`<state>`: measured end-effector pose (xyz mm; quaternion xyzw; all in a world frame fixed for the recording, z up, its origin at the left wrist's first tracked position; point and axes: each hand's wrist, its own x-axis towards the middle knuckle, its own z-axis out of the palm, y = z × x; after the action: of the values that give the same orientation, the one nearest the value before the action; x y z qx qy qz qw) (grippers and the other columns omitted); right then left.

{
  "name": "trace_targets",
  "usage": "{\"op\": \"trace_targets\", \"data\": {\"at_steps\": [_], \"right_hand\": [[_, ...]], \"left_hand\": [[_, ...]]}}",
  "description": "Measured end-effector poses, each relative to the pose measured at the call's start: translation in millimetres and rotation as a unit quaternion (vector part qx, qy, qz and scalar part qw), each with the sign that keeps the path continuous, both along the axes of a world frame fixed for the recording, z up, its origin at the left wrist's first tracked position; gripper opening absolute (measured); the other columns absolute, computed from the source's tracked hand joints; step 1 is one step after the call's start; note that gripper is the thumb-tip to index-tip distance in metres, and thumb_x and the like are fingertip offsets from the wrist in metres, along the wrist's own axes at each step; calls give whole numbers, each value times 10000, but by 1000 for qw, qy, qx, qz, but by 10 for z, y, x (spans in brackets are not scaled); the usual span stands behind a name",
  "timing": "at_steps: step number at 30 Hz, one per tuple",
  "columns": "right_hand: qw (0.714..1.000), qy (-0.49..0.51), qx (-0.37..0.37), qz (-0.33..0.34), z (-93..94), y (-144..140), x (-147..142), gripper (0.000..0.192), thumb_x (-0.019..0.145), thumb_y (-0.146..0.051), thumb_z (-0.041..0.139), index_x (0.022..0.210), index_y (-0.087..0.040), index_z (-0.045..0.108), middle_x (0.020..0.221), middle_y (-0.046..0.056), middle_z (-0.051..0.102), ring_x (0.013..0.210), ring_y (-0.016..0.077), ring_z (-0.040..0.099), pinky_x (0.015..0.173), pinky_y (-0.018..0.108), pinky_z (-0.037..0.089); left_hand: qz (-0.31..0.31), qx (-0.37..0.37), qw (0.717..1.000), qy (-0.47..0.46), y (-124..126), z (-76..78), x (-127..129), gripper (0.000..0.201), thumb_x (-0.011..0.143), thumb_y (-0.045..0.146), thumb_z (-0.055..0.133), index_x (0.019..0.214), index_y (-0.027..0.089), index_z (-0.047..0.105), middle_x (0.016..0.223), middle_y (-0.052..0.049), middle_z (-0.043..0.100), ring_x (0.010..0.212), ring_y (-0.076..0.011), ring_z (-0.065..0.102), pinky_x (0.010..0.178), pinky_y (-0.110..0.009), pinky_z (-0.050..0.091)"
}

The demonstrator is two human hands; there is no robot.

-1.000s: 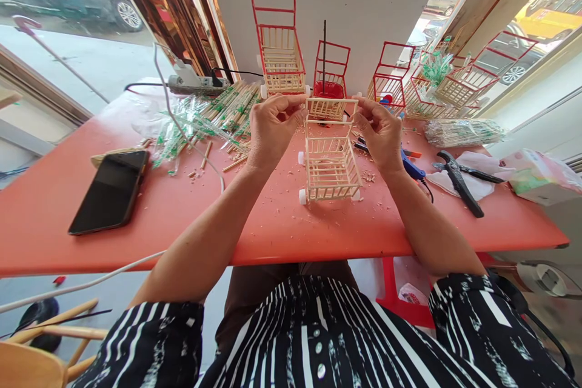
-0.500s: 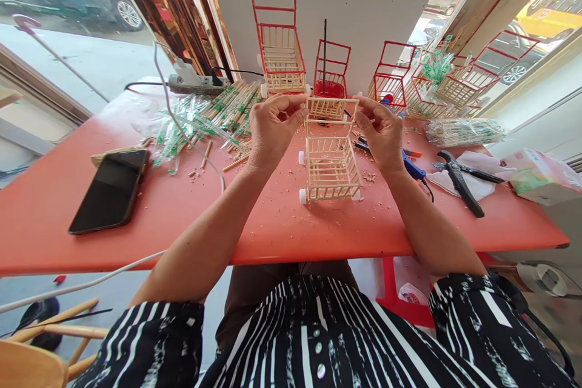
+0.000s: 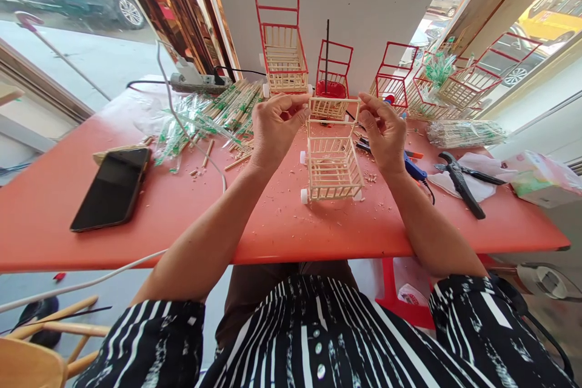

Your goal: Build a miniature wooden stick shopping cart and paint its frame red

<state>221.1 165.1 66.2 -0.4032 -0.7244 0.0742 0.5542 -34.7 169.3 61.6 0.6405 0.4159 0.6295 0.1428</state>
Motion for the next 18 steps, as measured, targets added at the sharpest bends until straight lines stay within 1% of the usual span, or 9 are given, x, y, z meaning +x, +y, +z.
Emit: {"op": "trace_targets", "data": {"at_steps": [3, 9, 13, 18], "right_hand": [[1000, -9, -4, -11, 10, -19, -8, 404, 1078, -574, 639, 1394, -385, 806, 1153, 32, 818, 1022, 222, 755, 839, 403, 641], [1000, -3, -17, -11, 20, -38, -8, 437, 1067, -633, 640, 1386, -393, 817, 1149, 28, 818, 961, 217, 735, 844, 416, 651], [1000, -1, -11, -10, 30, -57, -7, 444, 1071, -646, 640, 1384, -390, 823, 1152, 32, 819, 951, 216, 731, 860, 427, 650], [1000, -9, -15, -13, 35, -79, 0, 448, 1076, -651, 634, 1390, -392, 820, 1214, 36, 829, 977, 228, 732, 893, 454, 664]], "left_hand": [[-4, -1, 1000, -2, 5, -1, -3, 189, 904, 360, 873, 1083, 314, 909, 886, -19, 840, 763, -172, 723, 720, -327, 598], [-1, 0, 1000, -3, -21, 27, 8, 196, 896, 397, 883, 1066, 304, 909, 867, -18, 840, 761, -174, 722, 711, -323, 600], [5, 3, 1000, 1, -40, 36, 13, 192, 914, 400, 864, 1070, 298, 912, 877, -21, 846, 760, -170, 726, 708, -317, 597], [6, -2, 1000, 5, -39, 33, 9, 190, 934, 406, 854, 1079, 296, 906, 890, -24, 852, 803, -180, 754, 728, -316, 614]]}}
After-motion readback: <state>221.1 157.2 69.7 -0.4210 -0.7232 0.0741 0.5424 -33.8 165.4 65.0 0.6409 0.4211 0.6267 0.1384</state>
